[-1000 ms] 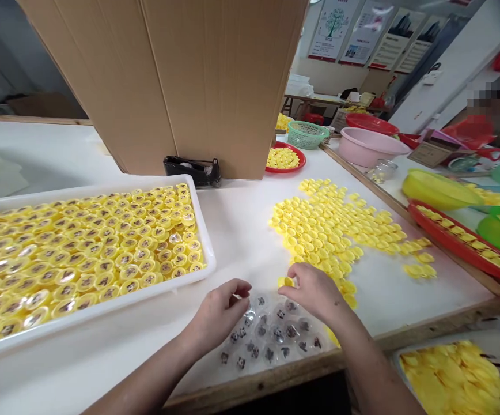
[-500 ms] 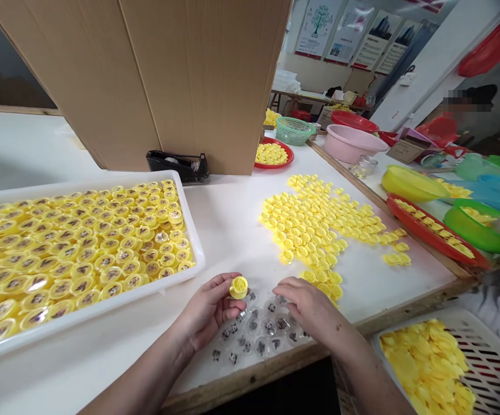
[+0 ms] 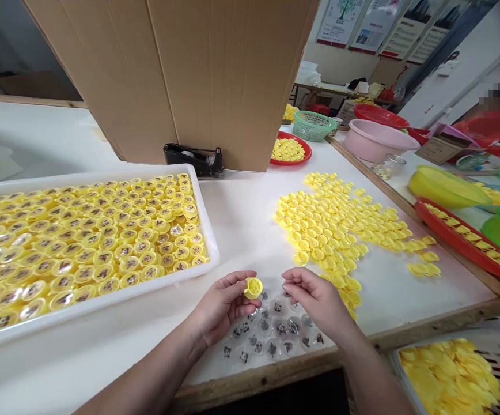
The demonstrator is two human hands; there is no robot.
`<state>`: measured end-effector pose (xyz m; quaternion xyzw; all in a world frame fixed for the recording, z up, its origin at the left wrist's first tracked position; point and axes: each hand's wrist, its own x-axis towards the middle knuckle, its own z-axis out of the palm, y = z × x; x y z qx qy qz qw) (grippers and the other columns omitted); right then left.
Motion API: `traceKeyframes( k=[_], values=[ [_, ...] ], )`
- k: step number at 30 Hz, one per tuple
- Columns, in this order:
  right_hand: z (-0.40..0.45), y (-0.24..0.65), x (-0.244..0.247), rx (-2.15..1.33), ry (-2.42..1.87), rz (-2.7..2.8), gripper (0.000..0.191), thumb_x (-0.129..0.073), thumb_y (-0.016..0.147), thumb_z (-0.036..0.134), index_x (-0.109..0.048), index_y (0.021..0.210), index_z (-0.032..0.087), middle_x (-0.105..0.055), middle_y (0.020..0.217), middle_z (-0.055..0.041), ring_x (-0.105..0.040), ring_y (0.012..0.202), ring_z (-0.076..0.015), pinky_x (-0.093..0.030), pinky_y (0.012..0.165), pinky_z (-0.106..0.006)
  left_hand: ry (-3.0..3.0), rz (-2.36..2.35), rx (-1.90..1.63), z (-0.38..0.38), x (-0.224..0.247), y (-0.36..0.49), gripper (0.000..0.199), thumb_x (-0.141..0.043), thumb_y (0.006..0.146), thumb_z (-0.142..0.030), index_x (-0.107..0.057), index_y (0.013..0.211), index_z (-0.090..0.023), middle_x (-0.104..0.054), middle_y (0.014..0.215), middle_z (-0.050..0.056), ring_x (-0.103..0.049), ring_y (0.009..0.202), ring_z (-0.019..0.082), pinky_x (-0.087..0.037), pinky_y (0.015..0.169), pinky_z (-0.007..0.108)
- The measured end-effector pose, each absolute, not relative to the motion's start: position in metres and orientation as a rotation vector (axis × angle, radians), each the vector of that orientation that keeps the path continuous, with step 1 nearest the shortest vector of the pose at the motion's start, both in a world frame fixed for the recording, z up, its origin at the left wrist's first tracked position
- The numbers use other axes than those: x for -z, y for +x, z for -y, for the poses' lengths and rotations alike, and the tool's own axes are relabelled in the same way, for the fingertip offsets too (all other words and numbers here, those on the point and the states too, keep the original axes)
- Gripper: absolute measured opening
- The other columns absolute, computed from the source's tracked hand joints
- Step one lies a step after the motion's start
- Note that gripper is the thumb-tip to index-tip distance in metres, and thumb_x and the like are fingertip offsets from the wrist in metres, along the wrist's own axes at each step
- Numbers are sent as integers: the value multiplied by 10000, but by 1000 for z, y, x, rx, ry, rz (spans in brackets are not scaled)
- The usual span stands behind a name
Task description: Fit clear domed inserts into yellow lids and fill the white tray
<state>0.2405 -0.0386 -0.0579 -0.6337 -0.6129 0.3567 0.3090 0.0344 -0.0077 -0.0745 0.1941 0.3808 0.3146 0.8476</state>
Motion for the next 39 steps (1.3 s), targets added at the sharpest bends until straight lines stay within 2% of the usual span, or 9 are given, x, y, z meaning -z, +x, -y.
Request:
traceKeyframes(
  k=[3, 6, 10, 16, 18, 21, 25, 33, 39],
  values=[
    [35, 222, 47, -1210, -1449, 1365, 119, -585, 816, 290, -613, 874, 190, -613, 767, 4, -598, 653, -136, -499, 645, -273, 417, -771, -662, 9, 74, 36, 270, -547, 857, -172, -555, 1120, -113, -648, 851, 92, -660, 672, 134, -538, 597, 187],
    [28, 208, 44, -1187, -1350, 1431, 91, -596, 807, 251, -659, 856, 206, -576, 821, 9, -568, 686, -120, -477, 653, -255, 438, -728, -661, 11, 73, 36, 255, -568, 851, -198, -579, 1089, -106, -644, 873, 92, -644, 646, 116, -516, 564, 165],
    [22, 204, 52, -1097, -1357, 1529, 117, -600, 800, 209, -691, 872, 221, -569, 851, -3, -566, 817, -144, -466, 711, -255, 447, -686, -660, 12, 73, 36, 243, -600, 838, -239, -620, 1039, -105, -624, 803, 58, -618, 591, 91, -468, 492, 129],
    [28, 204, 52, -1116, -1439, 1473, 97, -626, 799, 269, -669, 853, 202, -614, 799, -1, -538, 569, -102, -464, 501, -225, 412, -676, -676, 13, 72, 36, 265, -632, 816, -282, -628, 1017, -109, -633, 769, 61, -596, 553, 82, -433, 472, 126],
    [32, 203, 46, -1069, -1419, 1546, 99, -622, 802, 236, -677, 879, 209, -621, 831, -10, -575, 637, -117, -495, 563, -235, 412, -671, -677, 13, 71, 35, 265, -645, 807, -295, -628, 1000, -114, -630, 757, 54, -588, 555, 76, -427, 479, 124],
    [37, 201, 35, -1034, -1380, 1711, 209, -641, 779, 167, -673, 974, 235, -626, 882, -10, -606, 756, -135, -515, 662, -245, 430, -654, -692, 15, 71, 35, 259, -660, 796, -303, -629, 969, -113, -624, 761, 46, -564, 550, 61, -414, 478, 118],
    [40, 200, 26, -943, -1416, 1870, 298, -654, 748, 104, -658, 1009, 247, -620, 890, 0, -604, 750, -126, -508, 637, -227, 467, -628, -701, 17, 71, 36, 283, -662, 793, -324, -616, 965, -103, -634, 775, 63, -553, 550, 61, -405, 475, 123],
    [38, 203, 21, -804, -1452, 1974, 248, -759, 692, 169, -654, 905, 237, -600, 765, 34, -557, 707, -118, -441, 616, -220, 478, -626, -676, 18, 69, 36, 340, -696, 751, -380, -624, 915, -90, -614, 711, 37, -558, 511, 59, -409, 438, 118],
    [39, 203, 22, -851, -1431, 1944, 212, -740, 711, 157, -650, 892, 222, -597, 747, 32, -548, 664, -107, -448, 596, -206, 501, -649, -704, 19, 69, 36, 342, -727, 723, -362, -629, 918, -99, -629, 712, 29, -572, 518, 63, -433, 449, 126]
  ],
)
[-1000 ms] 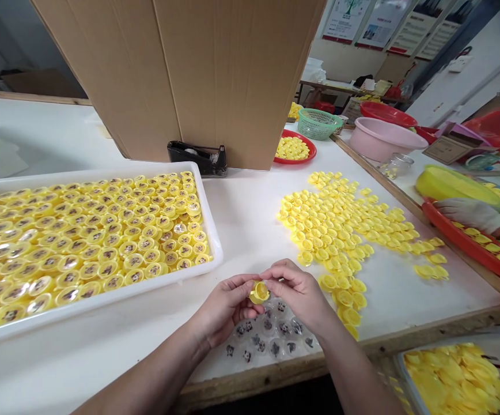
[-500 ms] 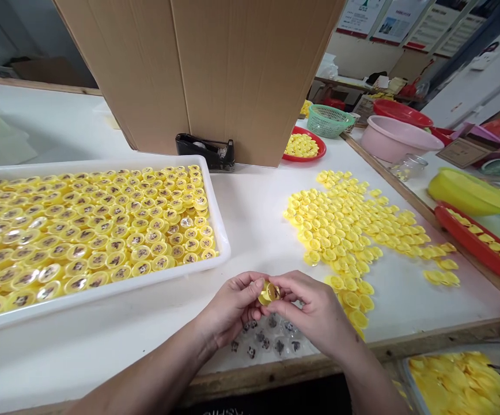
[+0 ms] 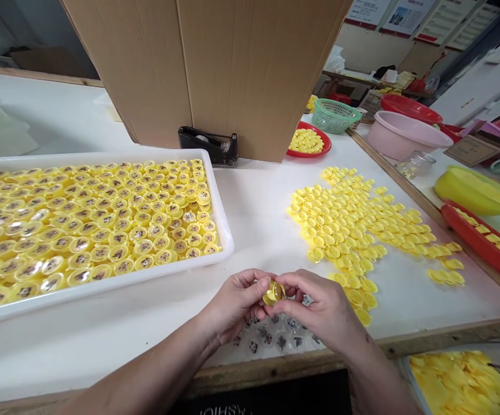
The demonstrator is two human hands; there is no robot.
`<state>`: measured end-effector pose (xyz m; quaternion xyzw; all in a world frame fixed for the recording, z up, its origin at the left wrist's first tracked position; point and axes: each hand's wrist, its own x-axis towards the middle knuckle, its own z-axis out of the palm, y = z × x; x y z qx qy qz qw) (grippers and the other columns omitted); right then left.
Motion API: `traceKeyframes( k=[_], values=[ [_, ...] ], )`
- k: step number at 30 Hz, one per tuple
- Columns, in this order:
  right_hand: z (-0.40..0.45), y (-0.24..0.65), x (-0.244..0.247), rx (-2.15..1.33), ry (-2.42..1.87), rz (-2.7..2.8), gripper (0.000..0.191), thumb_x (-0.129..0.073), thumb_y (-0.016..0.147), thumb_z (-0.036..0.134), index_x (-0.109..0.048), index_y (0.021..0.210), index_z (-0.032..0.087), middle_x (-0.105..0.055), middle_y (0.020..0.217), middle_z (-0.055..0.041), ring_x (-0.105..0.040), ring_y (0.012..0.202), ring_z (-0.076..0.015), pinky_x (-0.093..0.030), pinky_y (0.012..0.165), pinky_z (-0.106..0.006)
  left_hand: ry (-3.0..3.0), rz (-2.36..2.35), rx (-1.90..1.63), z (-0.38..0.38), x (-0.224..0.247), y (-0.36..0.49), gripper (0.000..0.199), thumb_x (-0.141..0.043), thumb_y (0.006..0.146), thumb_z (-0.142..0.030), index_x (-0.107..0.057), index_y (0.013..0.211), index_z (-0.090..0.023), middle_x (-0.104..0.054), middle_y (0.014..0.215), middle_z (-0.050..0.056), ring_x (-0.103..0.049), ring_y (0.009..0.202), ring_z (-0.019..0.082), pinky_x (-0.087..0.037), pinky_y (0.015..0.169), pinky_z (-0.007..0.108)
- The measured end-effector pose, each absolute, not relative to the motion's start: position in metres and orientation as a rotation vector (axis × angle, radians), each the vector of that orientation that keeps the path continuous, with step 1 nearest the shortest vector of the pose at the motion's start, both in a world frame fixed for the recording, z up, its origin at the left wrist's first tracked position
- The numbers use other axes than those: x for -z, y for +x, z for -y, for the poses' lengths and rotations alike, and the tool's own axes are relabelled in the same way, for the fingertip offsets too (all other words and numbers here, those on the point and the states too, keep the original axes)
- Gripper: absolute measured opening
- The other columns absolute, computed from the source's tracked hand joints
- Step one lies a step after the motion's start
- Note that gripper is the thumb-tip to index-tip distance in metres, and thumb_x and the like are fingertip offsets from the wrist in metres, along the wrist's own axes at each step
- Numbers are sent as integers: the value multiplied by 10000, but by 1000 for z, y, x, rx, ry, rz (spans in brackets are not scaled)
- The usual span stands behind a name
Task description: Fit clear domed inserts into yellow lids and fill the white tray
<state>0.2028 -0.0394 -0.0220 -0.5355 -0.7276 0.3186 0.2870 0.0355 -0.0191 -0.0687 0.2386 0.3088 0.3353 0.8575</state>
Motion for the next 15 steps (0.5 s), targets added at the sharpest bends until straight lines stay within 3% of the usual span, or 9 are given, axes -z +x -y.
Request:
traceKeyframes(
  k=[15],
  values=[
    [43, 200, 15, -883, -1536, 1986, 260, -699, 720, 96, -657, 922, 255, -656, 775, 46, -629, 691, -118, -482, 641, -218, 520, -695, -719, 22, 65, 39, 360, -743, 690, -388, -617, 871, -104, -639, 676, 30, -572, 501, 76, -417, 443, 145]
  ],
)
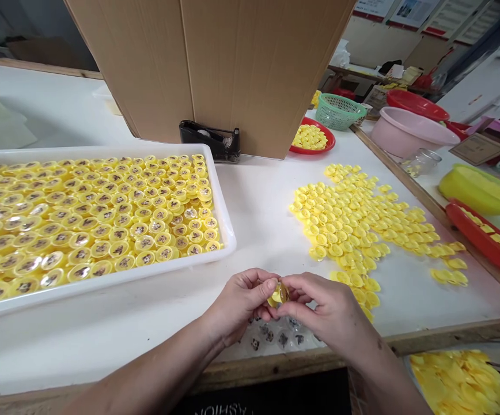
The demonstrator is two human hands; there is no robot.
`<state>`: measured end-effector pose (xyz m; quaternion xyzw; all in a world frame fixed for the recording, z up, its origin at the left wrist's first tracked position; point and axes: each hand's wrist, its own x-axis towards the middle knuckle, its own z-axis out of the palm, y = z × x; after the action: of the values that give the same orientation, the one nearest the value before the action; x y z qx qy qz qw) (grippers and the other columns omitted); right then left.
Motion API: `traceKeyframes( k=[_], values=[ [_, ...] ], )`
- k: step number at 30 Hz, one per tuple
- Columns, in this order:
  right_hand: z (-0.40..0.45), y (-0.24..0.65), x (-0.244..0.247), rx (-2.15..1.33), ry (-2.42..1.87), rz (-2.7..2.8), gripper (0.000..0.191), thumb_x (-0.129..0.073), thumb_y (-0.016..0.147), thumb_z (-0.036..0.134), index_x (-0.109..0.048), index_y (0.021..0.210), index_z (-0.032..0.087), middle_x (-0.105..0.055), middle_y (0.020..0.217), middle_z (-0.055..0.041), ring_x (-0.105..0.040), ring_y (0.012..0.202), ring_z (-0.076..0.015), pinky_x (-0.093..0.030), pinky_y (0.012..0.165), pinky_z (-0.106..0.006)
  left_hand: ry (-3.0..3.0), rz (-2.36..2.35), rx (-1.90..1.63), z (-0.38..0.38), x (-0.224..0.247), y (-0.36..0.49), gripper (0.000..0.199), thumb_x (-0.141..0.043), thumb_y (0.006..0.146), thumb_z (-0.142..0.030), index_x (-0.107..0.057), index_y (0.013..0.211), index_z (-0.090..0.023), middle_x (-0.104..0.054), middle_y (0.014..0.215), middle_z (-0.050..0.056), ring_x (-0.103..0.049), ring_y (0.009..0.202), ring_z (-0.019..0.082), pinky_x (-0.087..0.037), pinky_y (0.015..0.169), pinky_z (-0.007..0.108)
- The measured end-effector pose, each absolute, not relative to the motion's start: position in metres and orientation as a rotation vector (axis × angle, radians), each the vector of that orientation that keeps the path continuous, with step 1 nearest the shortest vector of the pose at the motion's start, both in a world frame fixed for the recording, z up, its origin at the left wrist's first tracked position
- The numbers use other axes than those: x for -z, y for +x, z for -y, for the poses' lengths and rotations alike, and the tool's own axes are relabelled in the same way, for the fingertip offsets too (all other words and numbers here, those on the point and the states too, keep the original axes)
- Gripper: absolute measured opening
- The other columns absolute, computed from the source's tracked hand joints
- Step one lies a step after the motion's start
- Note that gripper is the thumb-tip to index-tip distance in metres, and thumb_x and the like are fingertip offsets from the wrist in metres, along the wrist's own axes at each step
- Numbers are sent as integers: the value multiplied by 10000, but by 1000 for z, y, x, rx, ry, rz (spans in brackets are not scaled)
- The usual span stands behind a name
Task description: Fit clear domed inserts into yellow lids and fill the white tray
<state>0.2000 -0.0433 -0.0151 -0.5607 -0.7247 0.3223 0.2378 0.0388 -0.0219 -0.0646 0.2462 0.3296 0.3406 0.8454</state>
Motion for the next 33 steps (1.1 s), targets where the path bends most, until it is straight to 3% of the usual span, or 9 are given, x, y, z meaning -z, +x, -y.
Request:
traceKeyframes(
  k=[6, 15, 21, 25, 29, 33],
  values=[
    [44, 195, 17, -560, -1532, 2230, 139, -663, 743, 82, -628, 810, 199, -623, 730, 14, -597, 673, -140, -441, 610, -248, 556, -725, -715, 23, 67, 39, 366, -752, 677, -390, -619, 860, -101, -639, 674, 24, -578, 510, 85, -412, 448, 160],
    [43, 192, 29, -527, -1553, 2157, 106, -695, 722, 156, -605, 711, 209, -594, 665, 20, -569, 608, -129, -432, 555, -235, 629, -798, -679, 19, 69, 35, 415, -731, 679, -450, -648, 877, -96, -618, 650, 24, -525, 487, 80, -363, 449, 192],
    [52, 188, 37, -364, -1505, 2093, 40, -577, 831, 188, -616, 835, 181, -583, 723, -26, -570, 665, -160, -459, 613, -283, 822, -702, -693, 20, 63, 33, 432, -702, 729, -402, -616, 1031, -105, -639, 859, 60, -577, 791, 148, -440, 726, 261],
    [54, 194, 43, -639, -1511, 1922, 194, -633, 777, 176, -611, 966, 216, -596, 819, -17, -570, 697, -148, -488, 628, -256, 951, -773, -728, 24, 65, 34, 339, -673, 757, -384, -555, 941, -125, -608, 786, 29, -543, 710, 125, -407, 630, 227],
    [51, 205, 54, -1036, -1509, 1663, 215, -597, 827, 310, -585, 1021, 217, -622, 944, -41, -605, 776, -162, -522, 681, -259, 1055, -804, -770, 24, 72, 36, 296, -686, 739, -358, -572, 904, -142, -605, 800, 31, -531, 713, 130, -397, 623, 226],
    [51, 207, 64, -1262, -1497, 1482, 230, -574, 836, 397, -611, 955, 203, -664, 856, -38, -629, 787, -187, -528, 687, -258, 1121, -912, -802, 23, 77, 38, 271, -710, 697, -321, -633, 888, -145, -641, 845, 60, -564, 757, 167, -421, 656, 249]
  ],
)
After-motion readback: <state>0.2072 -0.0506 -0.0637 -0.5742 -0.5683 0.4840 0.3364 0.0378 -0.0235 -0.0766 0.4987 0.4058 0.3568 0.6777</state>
